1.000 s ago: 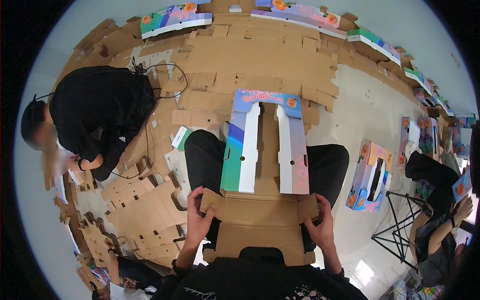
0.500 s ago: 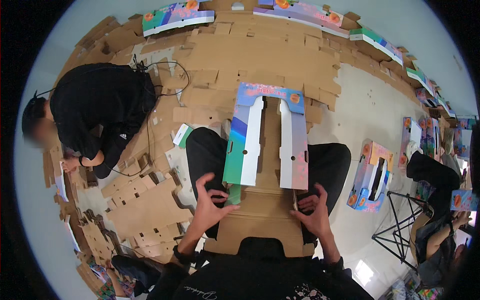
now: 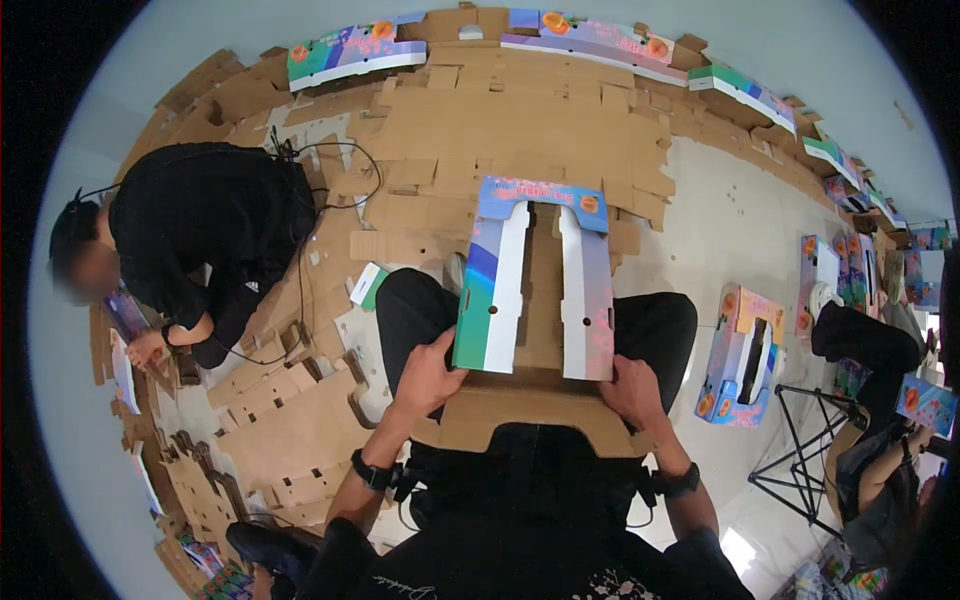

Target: Fold and assemble fruit-branded cardboard boxes.

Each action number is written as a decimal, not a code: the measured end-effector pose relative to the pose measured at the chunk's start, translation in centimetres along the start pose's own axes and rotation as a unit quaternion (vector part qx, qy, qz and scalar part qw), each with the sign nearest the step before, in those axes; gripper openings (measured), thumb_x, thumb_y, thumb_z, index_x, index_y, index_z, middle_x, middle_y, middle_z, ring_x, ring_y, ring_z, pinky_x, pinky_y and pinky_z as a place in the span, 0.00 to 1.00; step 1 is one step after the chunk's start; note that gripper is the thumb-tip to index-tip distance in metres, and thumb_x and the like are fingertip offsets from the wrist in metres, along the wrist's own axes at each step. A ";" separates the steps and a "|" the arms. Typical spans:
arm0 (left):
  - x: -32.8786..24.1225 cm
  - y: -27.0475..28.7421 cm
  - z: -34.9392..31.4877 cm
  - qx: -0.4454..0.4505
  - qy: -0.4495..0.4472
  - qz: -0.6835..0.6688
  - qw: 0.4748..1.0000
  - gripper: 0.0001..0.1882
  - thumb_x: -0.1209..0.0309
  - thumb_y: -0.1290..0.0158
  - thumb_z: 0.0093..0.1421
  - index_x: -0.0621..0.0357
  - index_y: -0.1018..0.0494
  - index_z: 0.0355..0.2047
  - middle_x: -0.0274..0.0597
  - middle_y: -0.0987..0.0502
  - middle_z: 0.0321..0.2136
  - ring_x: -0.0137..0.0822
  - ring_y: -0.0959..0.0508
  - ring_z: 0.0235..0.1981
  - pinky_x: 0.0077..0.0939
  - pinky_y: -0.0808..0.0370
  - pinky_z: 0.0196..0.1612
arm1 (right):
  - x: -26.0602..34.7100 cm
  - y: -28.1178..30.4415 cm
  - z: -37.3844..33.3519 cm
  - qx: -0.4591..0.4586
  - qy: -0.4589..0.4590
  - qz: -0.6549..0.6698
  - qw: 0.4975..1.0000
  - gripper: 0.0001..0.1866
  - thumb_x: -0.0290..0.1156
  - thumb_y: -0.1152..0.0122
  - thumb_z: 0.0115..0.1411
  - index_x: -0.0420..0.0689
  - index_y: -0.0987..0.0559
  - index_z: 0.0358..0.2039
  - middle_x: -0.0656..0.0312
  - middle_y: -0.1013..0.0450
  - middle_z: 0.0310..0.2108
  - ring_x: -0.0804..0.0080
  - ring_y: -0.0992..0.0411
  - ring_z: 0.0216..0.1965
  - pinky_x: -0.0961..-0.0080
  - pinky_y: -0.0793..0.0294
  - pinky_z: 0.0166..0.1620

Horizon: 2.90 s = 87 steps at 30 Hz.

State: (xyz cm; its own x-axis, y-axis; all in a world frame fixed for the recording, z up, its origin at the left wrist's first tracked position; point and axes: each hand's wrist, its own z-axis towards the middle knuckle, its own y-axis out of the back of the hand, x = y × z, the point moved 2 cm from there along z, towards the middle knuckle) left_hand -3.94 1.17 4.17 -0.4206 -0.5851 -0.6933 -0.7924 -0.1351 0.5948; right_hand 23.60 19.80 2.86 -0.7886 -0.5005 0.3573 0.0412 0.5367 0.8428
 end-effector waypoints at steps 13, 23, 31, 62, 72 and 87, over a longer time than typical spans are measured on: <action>-2.0 4.2 -5.9 0.233 -0.244 -0.042 0.941 0.45 0.77 0.36 0.49 0.48 0.39 0.68 0.42 0.50 0.73 0.48 0.37 0.63 0.41 0.40 0.66 | -0.7 6.3 -6.1 0.147 0.213 0.249 0.933 0.51 0.35 0.24 0.52 0.52 0.46 0.72 0.53 0.32 0.58 0.58 0.33 0.60 0.57 0.31 0.59; -1.2 -1.1 -2.7 -0.082 -0.042 -0.170 0.981 0.35 0.65 0.32 0.56 0.64 0.38 0.57 0.49 0.30 0.50 0.42 0.26 0.51 0.36 0.29 0.54 | -1.9 0.2 -2.9 -0.028 -0.037 0.491 0.870 0.16 0.37 0.40 0.68 0.39 0.27 0.48 0.64 0.26 0.44 0.80 0.28 0.44 0.79 0.29 0.49; -0.6 -1.6 -2.4 -0.126 -0.065 -0.176 0.974 0.31 0.63 0.33 0.56 0.62 0.34 0.54 0.48 0.29 0.43 0.43 0.25 0.46 0.37 0.28 0.51 | -3.0 -3.1 0.8 -0.045 -0.168 0.646 0.743 0.16 0.36 0.46 0.71 0.41 0.26 0.54 0.59 0.24 0.47 0.74 0.25 0.47 0.75 0.26 0.50; 0.9 -3.9 -0.1 -0.132 -0.011 -0.255 0.958 0.19 0.64 0.54 0.72 0.55 0.29 0.60 0.43 0.37 0.54 0.37 0.37 0.57 0.26 0.39 0.60 | 0.7 -2.2 -0.2 -0.099 -0.082 0.518 0.846 0.19 0.32 0.53 0.72 0.35 0.33 0.59 0.53 0.29 0.52 0.70 0.30 0.52 0.72 0.31 0.57; -0.6 -2.9 0.1 -0.112 -0.042 -0.218 0.969 0.17 0.66 0.56 0.72 0.57 0.27 0.56 0.42 0.35 0.52 0.40 0.36 0.56 0.28 0.38 0.60 | 0.5 -2.0 0.0 -0.084 -0.100 0.499 0.857 0.19 0.33 0.53 0.72 0.37 0.34 0.59 0.53 0.29 0.51 0.70 0.29 0.50 0.71 0.29 0.54; 3.0 -5.1 3.9 0.090 0.086 -0.457 0.881 0.40 0.59 0.50 0.67 0.51 0.56 0.73 0.49 0.40 0.64 0.40 0.36 0.63 0.32 0.37 0.64 | -1.0 -3.4 1.5 -0.082 -0.069 0.505 0.856 0.20 0.25 0.52 0.68 0.38 0.36 0.60 0.51 0.30 0.52 0.66 0.30 0.53 0.69 0.29 0.56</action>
State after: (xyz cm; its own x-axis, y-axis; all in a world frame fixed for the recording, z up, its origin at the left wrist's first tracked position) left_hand -2.87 3.27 -2.54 0.4895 -0.4126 -0.7682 -0.8296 -0.4916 -0.2646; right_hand 23.32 19.48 -0.99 -0.3644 0.2548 0.8957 0.8218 0.5403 0.1807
